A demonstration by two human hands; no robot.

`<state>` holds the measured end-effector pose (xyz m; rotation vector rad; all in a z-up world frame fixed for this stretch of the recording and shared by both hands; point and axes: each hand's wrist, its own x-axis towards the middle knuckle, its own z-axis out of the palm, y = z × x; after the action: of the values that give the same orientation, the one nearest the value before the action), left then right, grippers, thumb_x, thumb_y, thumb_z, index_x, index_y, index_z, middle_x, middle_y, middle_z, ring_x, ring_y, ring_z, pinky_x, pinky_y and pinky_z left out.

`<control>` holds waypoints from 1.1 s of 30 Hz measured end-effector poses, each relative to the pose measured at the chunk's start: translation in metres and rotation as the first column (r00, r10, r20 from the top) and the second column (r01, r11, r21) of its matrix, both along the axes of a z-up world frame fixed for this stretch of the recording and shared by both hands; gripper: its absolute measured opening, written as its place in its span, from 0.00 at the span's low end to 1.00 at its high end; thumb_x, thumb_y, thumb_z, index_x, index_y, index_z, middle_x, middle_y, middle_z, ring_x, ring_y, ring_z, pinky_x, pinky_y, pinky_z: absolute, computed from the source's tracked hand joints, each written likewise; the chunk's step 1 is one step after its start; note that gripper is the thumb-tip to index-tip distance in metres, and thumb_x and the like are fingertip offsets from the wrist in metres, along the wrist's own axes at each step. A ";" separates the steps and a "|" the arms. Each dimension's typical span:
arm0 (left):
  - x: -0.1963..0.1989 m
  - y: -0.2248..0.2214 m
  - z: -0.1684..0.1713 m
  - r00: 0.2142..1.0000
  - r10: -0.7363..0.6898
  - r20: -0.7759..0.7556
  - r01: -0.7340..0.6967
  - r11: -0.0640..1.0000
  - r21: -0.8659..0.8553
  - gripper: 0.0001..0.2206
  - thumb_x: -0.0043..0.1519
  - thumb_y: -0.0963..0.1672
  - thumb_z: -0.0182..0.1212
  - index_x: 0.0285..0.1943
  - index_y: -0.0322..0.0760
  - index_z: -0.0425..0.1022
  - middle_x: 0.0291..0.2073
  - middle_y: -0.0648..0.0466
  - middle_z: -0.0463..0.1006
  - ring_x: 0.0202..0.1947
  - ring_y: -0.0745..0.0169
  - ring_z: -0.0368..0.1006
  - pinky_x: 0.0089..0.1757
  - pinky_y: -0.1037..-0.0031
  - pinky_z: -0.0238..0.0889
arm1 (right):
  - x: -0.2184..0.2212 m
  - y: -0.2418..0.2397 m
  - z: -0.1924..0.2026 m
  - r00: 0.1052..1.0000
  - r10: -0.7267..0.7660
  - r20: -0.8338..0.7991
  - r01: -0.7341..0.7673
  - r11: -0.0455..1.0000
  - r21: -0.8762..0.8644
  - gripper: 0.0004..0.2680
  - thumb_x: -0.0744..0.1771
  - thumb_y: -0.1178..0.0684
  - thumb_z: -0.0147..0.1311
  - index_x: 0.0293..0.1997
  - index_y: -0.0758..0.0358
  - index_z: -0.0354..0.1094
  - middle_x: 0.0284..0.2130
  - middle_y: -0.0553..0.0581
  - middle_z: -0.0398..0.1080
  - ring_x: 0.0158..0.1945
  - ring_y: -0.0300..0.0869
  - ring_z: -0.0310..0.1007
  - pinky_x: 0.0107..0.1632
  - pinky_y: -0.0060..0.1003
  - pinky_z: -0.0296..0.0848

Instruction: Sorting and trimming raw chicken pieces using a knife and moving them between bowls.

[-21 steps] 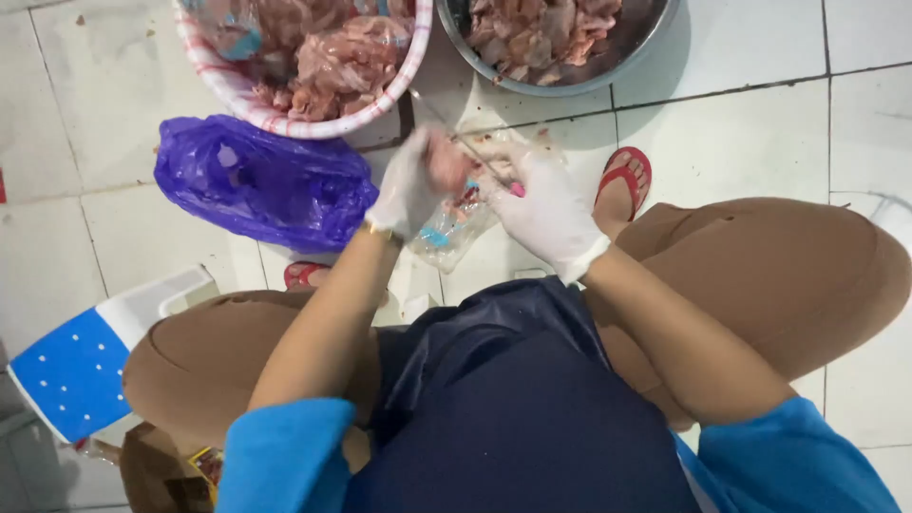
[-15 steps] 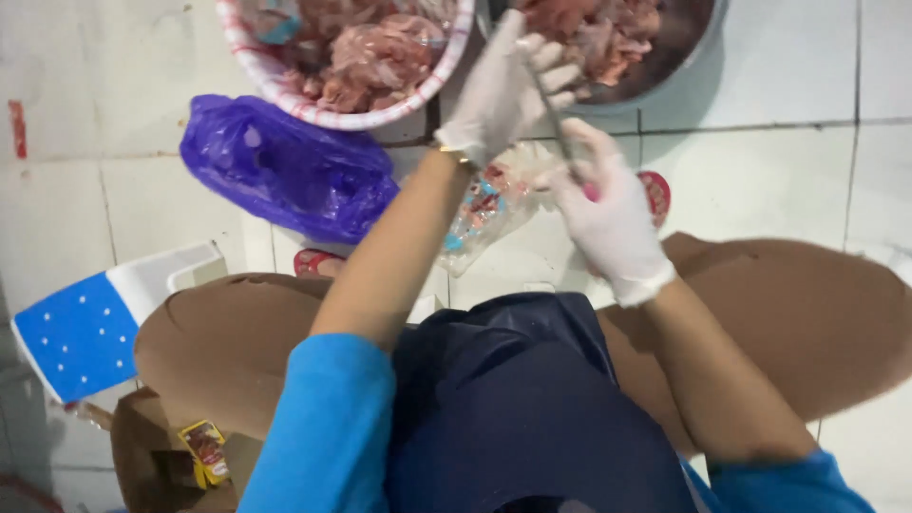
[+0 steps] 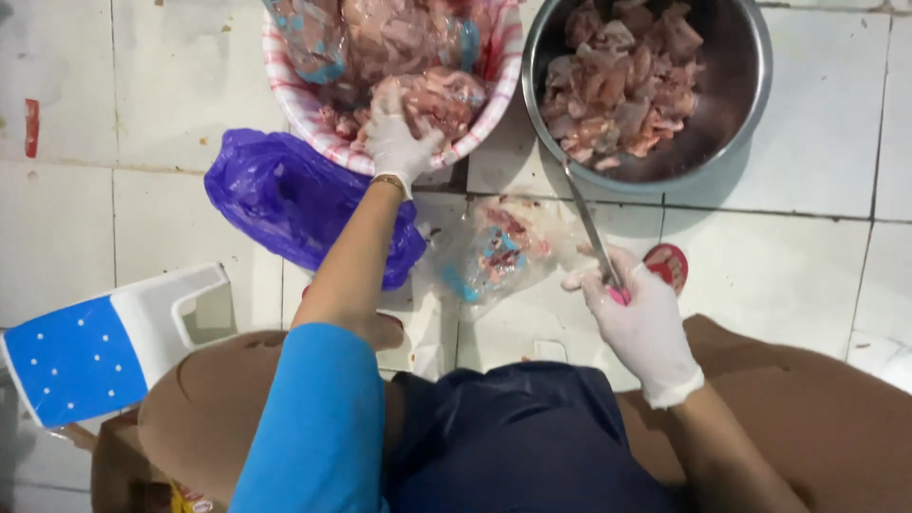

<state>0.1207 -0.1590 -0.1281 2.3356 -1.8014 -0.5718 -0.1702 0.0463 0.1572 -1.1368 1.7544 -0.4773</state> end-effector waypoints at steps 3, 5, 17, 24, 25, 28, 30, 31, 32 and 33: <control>-0.017 -0.013 0.049 0.965 -0.195 0.178 0.139 0.949 0.284 0.48 0.47 0.59 0.69 0.76 0.70 0.41 0.71 0.47 0.49 0.54 0.35 0.57 0.51 0.52 0.58 | 0.007 -0.008 -0.009 1.000 0.022 -0.006 -0.022 0.999 0.038 0.11 0.66 0.53 0.50 0.53 0.53 0.71 0.31 0.42 0.80 0.44 0.29 0.74 0.55 0.25 0.64; -0.014 -0.023 0.021 0.921 -0.244 0.305 0.199 0.965 0.172 0.39 0.49 0.55 0.65 0.72 0.65 0.50 0.62 0.43 0.58 0.51 0.37 0.60 0.49 0.49 0.56 | 0.013 -0.018 -0.009 1.000 0.007 -0.006 -0.007 0.996 0.092 0.10 0.66 0.54 0.50 0.52 0.53 0.72 0.33 0.42 0.81 0.45 0.29 0.75 0.55 0.25 0.63; -0.007 -0.068 0.045 0.996 -0.077 -0.048 0.085 0.977 0.197 0.32 0.50 0.57 0.59 0.61 0.46 0.57 0.44 0.47 0.75 0.51 0.37 0.66 0.42 0.54 0.68 | 0.028 -0.041 -0.018 0.986 -0.167 0.028 0.146 0.924 0.354 0.08 0.67 0.54 0.50 0.38 0.58 0.79 0.44 0.43 0.81 0.61 0.30 0.71 0.63 0.25 0.60; -0.036 -0.127 -0.033 0.923 0.349 -0.160 -0.304 0.919 0.250 0.64 0.38 0.68 0.73 0.75 0.31 0.43 0.55 0.44 0.77 0.60 0.44 0.71 0.58 0.67 0.62 | 0.021 -0.042 -0.031 0.984 -0.166 0.070 0.143 0.955 0.259 0.08 0.67 0.55 0.51 0.44 0.63 0.77 0.37 0.49 0.81 0.48 0.31 0.76 0.50 0.24 0.66; -0.037 -0.122 -0.020 0.924 0.346 -0.160 -0.301 0.920 0.253 0.64 0.38 0.68 0.73 0.75 0.31 0.43 0.55 0.44 0.77 0.60 0.44 0.71 0.58 0.67 0.62 | 0.022 -0.045 -0.029 0.983 -0.170 0.069 0.146 0.954 0.262 0.08 0.67 0.55 0.51 0.44 0.63 0.77 0.37 0.49 0.81 0.48 0.31 0.76 0.50 0.24 0.66; -0.033 -0.098 0.005 0.861 0.224 -0.457 -0.098 0.954 0.284 0.40 0.50 0.61 0.65 0.63 0.45 0.52 0.53 0.46 0.79 0.53 0.42 0.76 0.57 0.59 0.61 | 0.023 -0.051 -0.020 0.994 -0.105 0.005 0.100 0.959 0.265 0.08 0.67 0.53 0.51 0.36 0.59 0.79 0.45 0.46 0.81 0.54 0.30 0.75 0.53 0.24 0.68; -0.021 -0.086 0.011 0.992 -0.121 0.045 0.111 0.975 0.190 0.26 0.54 0.61 0.60 0.53 0.50 0.67 0.41 0.45 0.79 0.50 0.39 0.71 0.44 0.51 0.66 | 0.027 -0.055 -0.012 0.987 -0.132 -0.096 0.157 0.921 0.356 0.08 0.66 0.54 0.51 0.45 0.57 0.79 0.37 0.42 0.81 0.44 0.28 0.75 0.51 0.23 0.67; -0.013 -0.074 0.005 0.991 -0.120 0.054 0.107 0.975 0.194 0.26 0.54 0.61 0.60 0.53 0.50 0.67 0.41 0.45 0.79 0.50 0.39 0.71 0.44 0.51 0.66 | 0.024 -0.050 -0.013 0.988 -0.129 -0.087 0.152 0.921 0.360 0.08 0.66 0.54 0.51 0.45 0.57 0.79 0.37 0.42 0.81 0.44 0.28 0.75 0.51 0.23 0.67; -0.007 -0.068 -0.001 0.985 -0.109 0.131 0.100 0.992 0.073 0.28 0.52 0.61 0.65 0.53 0.48 0.67 0.46 0.46 0.71 0.51 0.40 0.66 0.46 0.50 0.63 | 0.021 -0.048 -0.016 0.990 -0.115 -0.080 0.135 0.932 0.337 0.07 0.66 0.54 0.51 0.39 0.57 0.79 0.44 0.41 0.80 0.47 0.28 0.75 0.51 0.24 0.66; -0.001 -0.063 -0.007 0.975 -0.089 0.205 0.101 0.994 -0.049 0.30 0.51 0.60 0.69 0.54 0.45 0.67 0.50 0.47 0.64 0.51 0.41 0.60 0.47 0.50 0.61 | 0.019 -0.047 -0.019 0.992 -0.101 -0.073 0.119 0.942 0.314 0.08 0.66 0.54 0.51 0.33 0.56 0.79 0.51 0.41 0.79 0.51 0.29 0.75 0.51 0.24 0.65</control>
<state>0.1198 -0.2217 -0.1351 2.3528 -1.9963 -0.2945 -0.1512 -0.0005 0.1381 -0.8344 1.8707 -0.2179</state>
